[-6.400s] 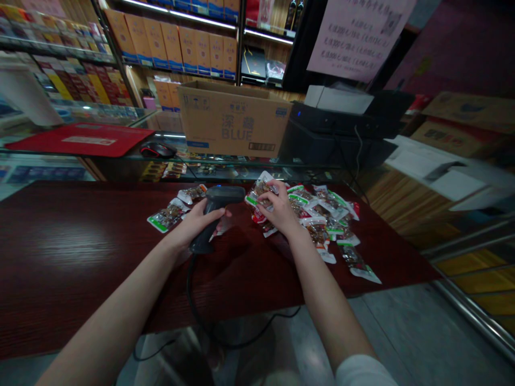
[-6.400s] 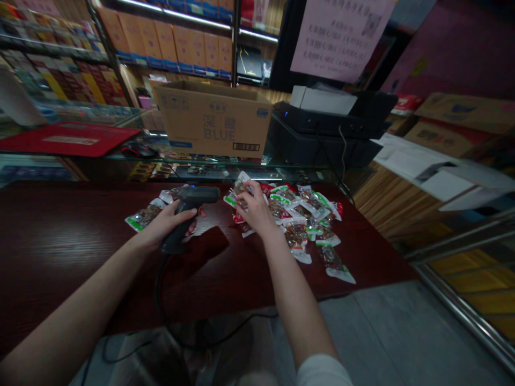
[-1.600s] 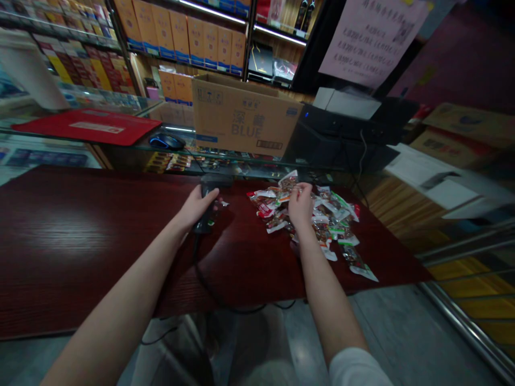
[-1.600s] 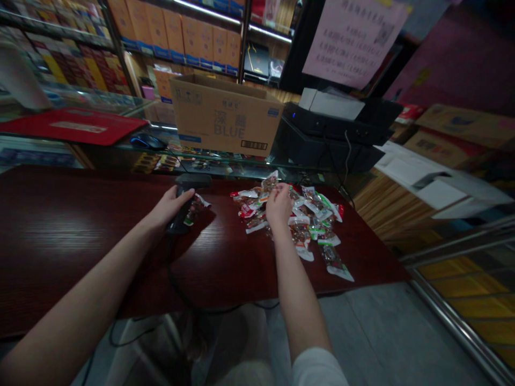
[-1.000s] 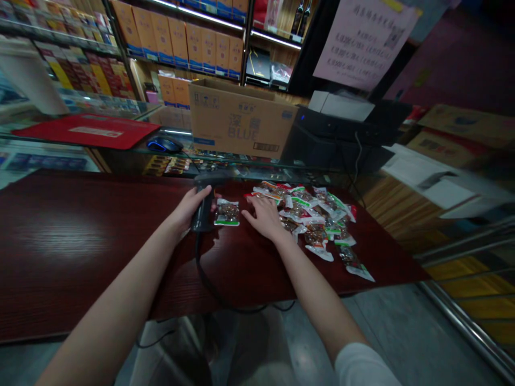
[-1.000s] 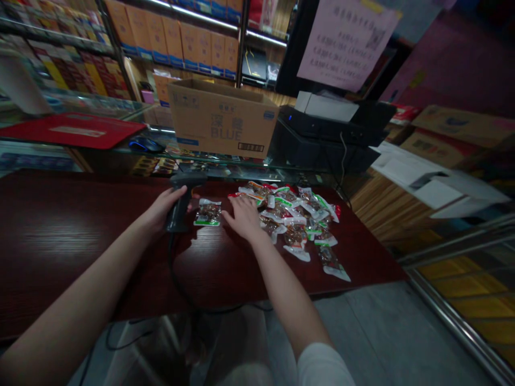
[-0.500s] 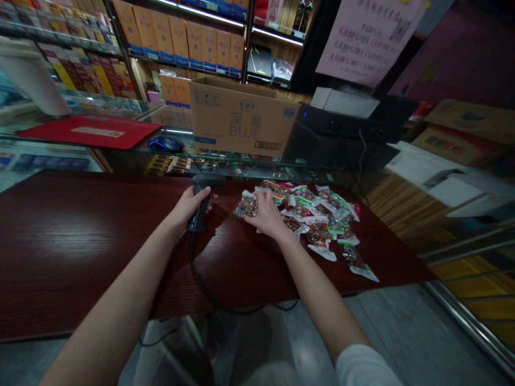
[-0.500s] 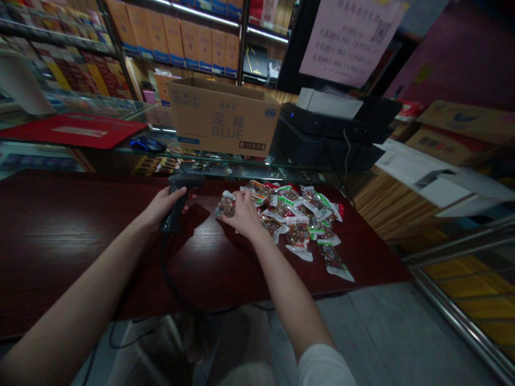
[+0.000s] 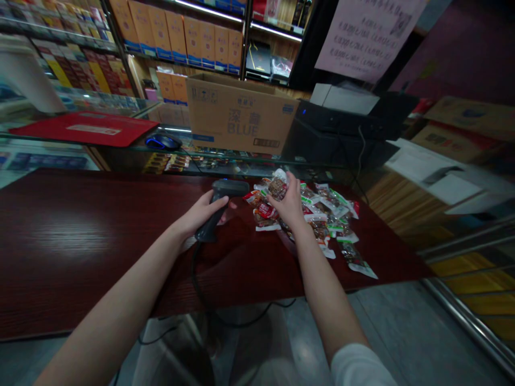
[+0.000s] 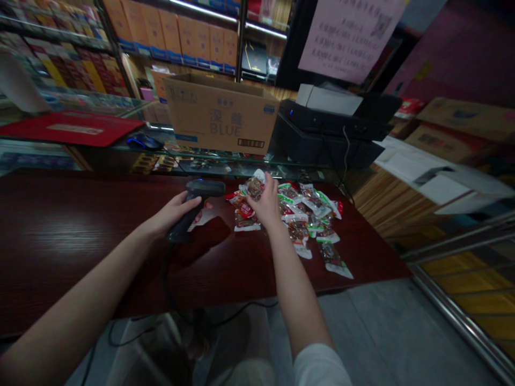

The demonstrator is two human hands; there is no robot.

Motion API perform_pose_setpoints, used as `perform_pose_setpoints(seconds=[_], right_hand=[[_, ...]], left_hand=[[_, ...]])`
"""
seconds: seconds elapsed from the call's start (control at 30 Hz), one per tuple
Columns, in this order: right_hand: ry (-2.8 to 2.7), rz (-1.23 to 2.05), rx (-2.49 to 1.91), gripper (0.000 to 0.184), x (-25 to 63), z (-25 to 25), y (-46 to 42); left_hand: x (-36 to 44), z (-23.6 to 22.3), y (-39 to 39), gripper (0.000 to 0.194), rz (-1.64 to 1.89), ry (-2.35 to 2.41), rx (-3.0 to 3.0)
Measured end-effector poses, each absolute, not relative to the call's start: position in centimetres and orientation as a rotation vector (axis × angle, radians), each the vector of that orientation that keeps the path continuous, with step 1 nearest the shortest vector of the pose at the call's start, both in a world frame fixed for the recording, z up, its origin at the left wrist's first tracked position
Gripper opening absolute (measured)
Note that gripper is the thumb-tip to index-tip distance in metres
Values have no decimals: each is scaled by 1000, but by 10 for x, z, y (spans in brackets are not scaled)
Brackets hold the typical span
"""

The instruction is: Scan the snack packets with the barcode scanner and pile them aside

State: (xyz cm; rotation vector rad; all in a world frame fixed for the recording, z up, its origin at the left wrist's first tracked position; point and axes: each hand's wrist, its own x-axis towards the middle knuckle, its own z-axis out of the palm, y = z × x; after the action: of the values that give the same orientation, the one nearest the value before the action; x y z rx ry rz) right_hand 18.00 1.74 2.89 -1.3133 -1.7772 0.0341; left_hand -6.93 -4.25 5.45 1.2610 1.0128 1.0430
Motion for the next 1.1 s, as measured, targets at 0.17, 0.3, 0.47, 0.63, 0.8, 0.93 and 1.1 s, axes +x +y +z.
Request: perform_pose_setpoints(seconds=[0.17, 0.3, 0.47, 0.63, 0.8, 0.93, 1.1], right_hand=[[-1772, 53, -1294, 78, 179, 30, 17], [-1789, 80, -1299, 77, 178, 31, 16], [-1839, 39, -1327, 74, 179, 33, 12], [-1824, -117, -1545, 67, 194, 28, 15], [-1771, -72, -1482, 53, 186, 32, 6], [-1758, 641, -1106, 39, 141, 33, -23], [-1444, 1485, -785, 41, 103, 34, -54]], left_hand=[[-64, 53, -46, 38, 1019, 988, 1300], [-59, 48, -47, 33, 1005, 979, 1340], [-56, 50, -49, 34, 1053, 1012, 1295], [-59, 53, -48, 40, 1080, 978, 1238], [-55, 46, -44, 30, 1214, 896, 1031], [-43, 42, -48, 38, 1310, 849, 1002], [-35, 33, -51, 53, 1392, 863, 1226]])
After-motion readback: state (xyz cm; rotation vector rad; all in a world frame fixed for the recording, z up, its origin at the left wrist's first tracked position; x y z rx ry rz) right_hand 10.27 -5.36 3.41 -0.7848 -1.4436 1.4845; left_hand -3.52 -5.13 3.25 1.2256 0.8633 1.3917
